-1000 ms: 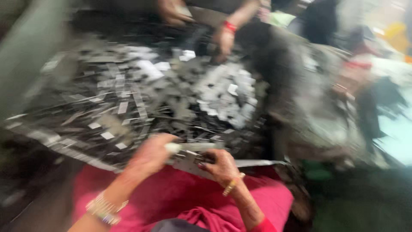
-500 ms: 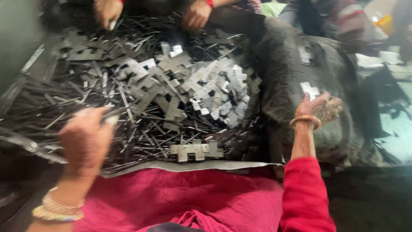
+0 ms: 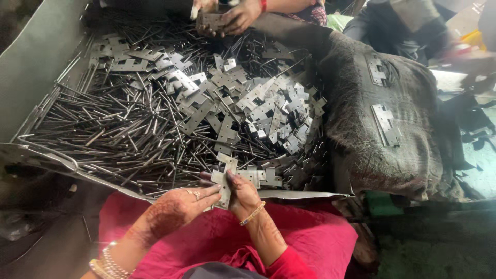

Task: The person inserts metal rods into metal plates and places the assembled units into a metal bin. The person repeats this process continuously with other workers nearby also handling similar parts.

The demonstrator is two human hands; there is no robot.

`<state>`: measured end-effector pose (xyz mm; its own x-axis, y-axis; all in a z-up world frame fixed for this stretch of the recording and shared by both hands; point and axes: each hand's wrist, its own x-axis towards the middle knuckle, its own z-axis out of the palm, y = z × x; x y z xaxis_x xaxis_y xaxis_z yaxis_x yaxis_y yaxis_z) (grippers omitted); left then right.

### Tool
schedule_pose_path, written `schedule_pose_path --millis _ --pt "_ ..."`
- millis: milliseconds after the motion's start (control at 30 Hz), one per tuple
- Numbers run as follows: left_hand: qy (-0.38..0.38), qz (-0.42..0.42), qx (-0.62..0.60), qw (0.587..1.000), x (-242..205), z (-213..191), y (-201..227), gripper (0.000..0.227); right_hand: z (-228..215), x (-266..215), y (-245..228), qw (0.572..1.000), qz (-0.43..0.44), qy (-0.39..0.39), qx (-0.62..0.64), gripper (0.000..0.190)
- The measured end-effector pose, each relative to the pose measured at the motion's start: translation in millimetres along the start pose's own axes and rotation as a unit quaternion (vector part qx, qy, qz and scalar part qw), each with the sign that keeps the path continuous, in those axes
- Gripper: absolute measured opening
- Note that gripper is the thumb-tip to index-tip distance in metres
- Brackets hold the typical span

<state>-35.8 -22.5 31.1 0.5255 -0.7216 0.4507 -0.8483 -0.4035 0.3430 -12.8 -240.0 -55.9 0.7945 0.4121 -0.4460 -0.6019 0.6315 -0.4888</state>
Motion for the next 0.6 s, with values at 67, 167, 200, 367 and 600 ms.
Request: schedule_pose_path --millis 67,167,200,367,600 --pt "-0.036 -0.015 -0.037 0.999 -2 -9 -10 0.038 -1 4 6 0.999 -0.026 -0.007 0.024 0.032" --pt "-0.06 -0.009 -0.065 0.996 1 -27 -19 0.036 -1 9 20 0.998 -0.015 0.032 0.045 0.022" --pt "-0.042 0.008 -0.073 0.996 4 -31 -21 0.032 0 12 20 0.997 -0.003 0.055 0.05 0.02" --pt "0.179 -0.196 -0.101 0.959 31 -40 -21 0.02 11 16 -5 0.99 -0.029 0.113 -0.08 0.028" --pt "0.11 -0.441 -0.163 0.876 135 24 -25 0.026 -13 10 -62 0.976 -0.18 0.116 -0.042 0.031"
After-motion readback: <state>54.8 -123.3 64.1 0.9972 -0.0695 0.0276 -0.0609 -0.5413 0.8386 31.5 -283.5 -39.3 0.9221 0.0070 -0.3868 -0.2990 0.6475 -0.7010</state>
